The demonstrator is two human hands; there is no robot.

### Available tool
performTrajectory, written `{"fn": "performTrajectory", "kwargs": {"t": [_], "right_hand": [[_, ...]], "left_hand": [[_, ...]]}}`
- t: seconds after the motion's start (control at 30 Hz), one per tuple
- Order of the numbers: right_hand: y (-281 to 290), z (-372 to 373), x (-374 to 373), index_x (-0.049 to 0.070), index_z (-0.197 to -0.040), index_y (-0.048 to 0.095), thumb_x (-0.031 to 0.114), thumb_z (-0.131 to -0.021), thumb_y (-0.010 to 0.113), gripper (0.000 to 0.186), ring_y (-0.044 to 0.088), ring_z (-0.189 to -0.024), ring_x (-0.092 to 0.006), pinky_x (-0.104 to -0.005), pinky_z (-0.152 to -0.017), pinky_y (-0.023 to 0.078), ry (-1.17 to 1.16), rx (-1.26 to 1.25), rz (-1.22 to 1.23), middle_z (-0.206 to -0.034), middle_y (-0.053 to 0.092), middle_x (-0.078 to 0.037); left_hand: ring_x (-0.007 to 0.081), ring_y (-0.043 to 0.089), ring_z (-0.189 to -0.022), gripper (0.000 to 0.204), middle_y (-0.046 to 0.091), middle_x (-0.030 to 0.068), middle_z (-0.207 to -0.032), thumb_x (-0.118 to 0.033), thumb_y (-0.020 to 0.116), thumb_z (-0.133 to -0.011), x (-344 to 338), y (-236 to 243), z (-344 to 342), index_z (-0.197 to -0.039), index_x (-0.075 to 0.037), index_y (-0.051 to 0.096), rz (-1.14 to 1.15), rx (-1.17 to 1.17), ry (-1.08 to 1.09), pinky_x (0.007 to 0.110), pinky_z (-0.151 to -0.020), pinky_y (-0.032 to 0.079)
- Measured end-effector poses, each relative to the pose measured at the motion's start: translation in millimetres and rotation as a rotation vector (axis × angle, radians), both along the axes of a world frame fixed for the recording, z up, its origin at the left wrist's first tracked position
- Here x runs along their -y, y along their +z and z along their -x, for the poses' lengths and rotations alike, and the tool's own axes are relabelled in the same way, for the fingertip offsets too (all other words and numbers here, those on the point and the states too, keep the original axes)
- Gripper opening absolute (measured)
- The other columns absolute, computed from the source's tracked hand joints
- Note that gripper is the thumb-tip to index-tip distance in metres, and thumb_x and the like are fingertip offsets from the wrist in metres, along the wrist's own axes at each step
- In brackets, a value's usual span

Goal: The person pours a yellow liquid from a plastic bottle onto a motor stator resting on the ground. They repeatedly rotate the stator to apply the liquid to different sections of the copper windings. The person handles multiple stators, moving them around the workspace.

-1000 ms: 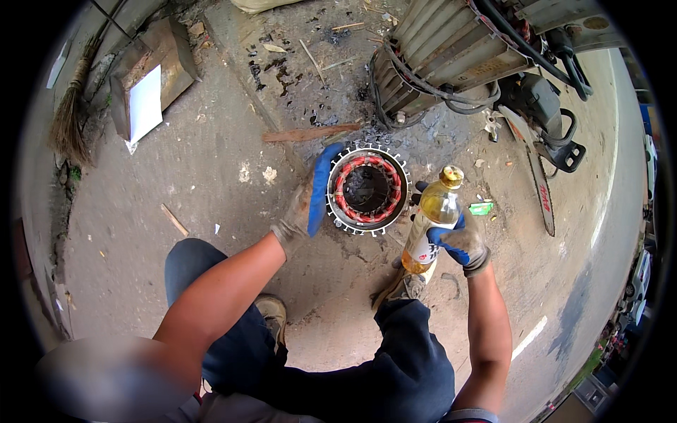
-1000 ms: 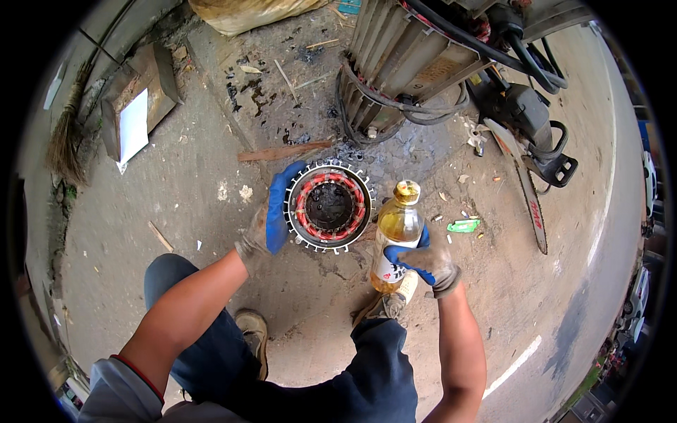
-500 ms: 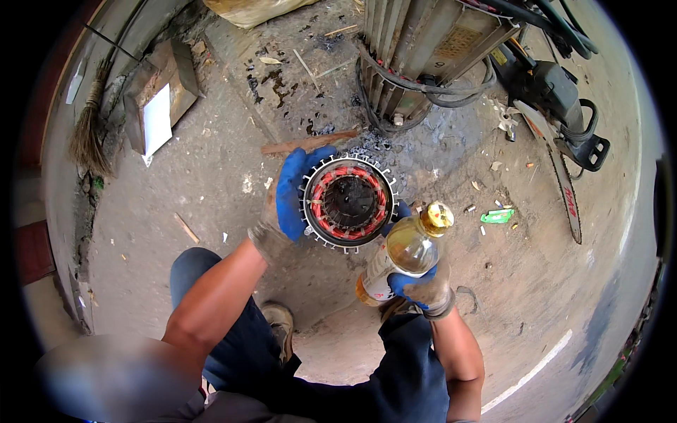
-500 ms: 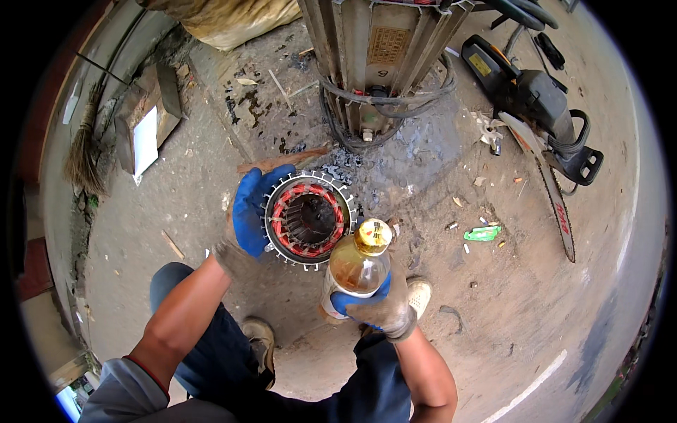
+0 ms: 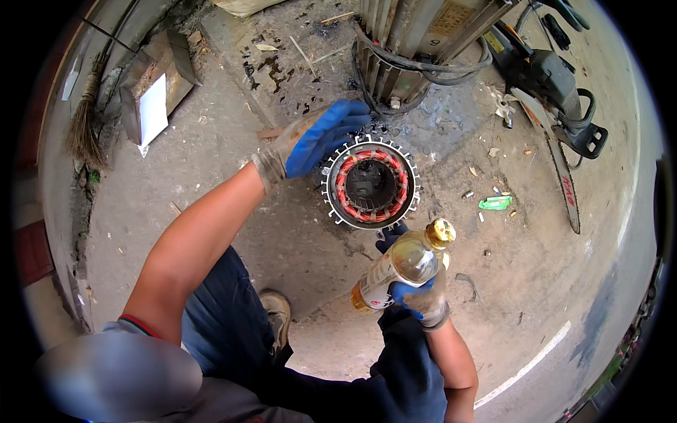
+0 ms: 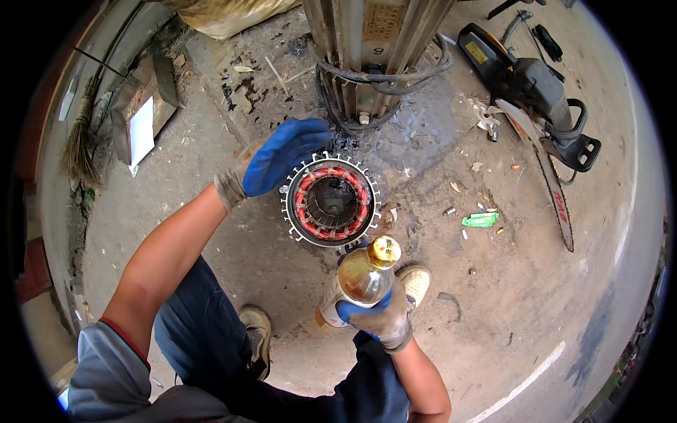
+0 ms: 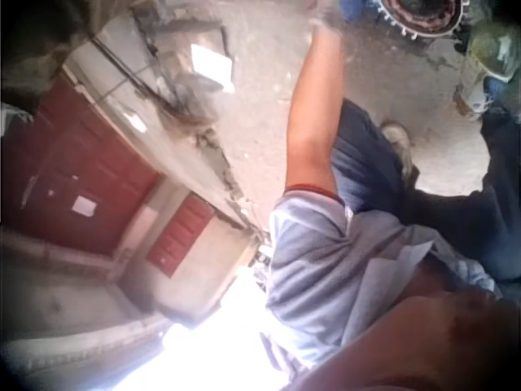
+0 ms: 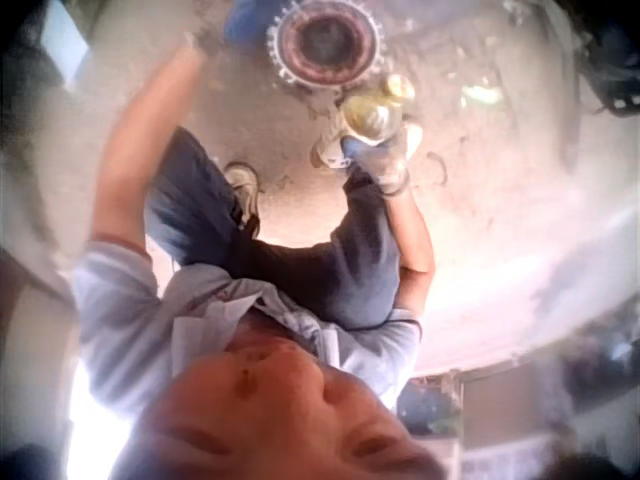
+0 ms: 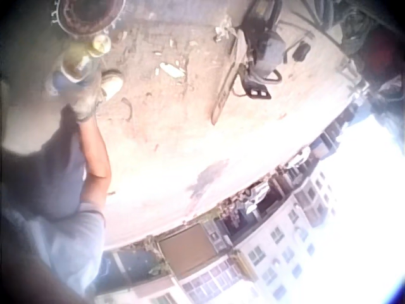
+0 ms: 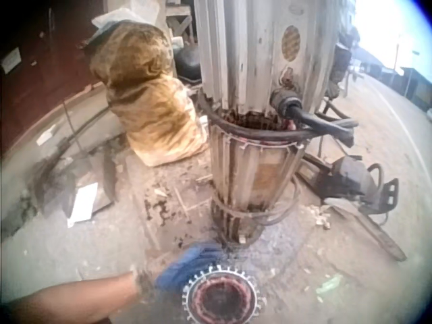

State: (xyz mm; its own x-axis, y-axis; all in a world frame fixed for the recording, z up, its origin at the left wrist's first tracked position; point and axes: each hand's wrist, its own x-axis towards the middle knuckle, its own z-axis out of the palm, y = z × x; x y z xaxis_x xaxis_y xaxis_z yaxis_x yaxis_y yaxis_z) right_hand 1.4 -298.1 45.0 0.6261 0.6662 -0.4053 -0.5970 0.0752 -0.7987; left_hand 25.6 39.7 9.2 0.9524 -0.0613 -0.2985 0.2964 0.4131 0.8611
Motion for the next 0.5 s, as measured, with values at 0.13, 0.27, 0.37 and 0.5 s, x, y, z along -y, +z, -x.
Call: {"fn": "performTrajectory", "kwargs": {"t": [0.13, 0.27, 0.37, 0.5], "right_hand": [[-8, -21, 5, -0.004, -0.142, 0.047, 0.046, -0.068, 0.095, 0.102, 0.057, -0.13, -0.0377, -0.0524, -0.107, 0.05, -0.05, 0.116, 0.144, -0.145, 0.053, -0.025], [-21, -51, 8, -0.004, -0.147, 0.047, 0.001, -0.071, 0.071, 0.08, 0.06, -0.126, -0.0215, -0.038, -0.11, 0.044, -0.043, 0.101, 0.036, -0.139, 0.061, -0.013], [-29, -61, 7, -0.005, -0.143, 0.05, 0.003, -0.074, 0.075, 0.074, 0.063, -0.12, -0.0205, -0.0374, -0.106, 0.048, -0.09, 0.045, 0.003, -0.134, 0.064, -0.012], [-21, -54, -1, -0.004, -0.137, 0.054, 0.001, -0.074, 0.077, 0.067, 0.066, -0.113, -0.0197, -0.0358, -0.1, 0.051, -0.035, 0.088, 0.171, -0.126, 0.068, -0.011]], "left_hand": [[0.0291, 0.026, -0.152, 0.131, 0.024, 0.0158, -0.165, -0.049, 0.091, -0.07, 6, -7, 99, -0.162, -0.004, 0.008, -0.481, 0.058, -0.149, 0.043, -0.127, 0.023], [0.0305, 0.024, -0.153, 0.154, 0.022, 0.0165, -0.165, -0.055, 0.098, -0.052, 47, -30, 107, -0.162, -0.005, 0.001, -1.045, 0.214, -0.163, 0.044, -0.129, 0.017], [0.0307, 0.024, -0.153, 0.157, 0.024, 0.0165, -0.164, -0.056, 0.098, -0.052, 63, -67, 92, -0.161, -0.004, -0.003, -1.327, 0.346, -0.103, 0.044, -0.129, 0.015], [0.0327, 0.024, -0.153, 0.15, 0.025, 0.0178, -0.163, -0.056, 0.095, -0.059, 52, -70, 85, -0.161, -0.005, -0.004, -1.403, 0.366, -0.143, 0.044, -0.129, 0.016]]}}
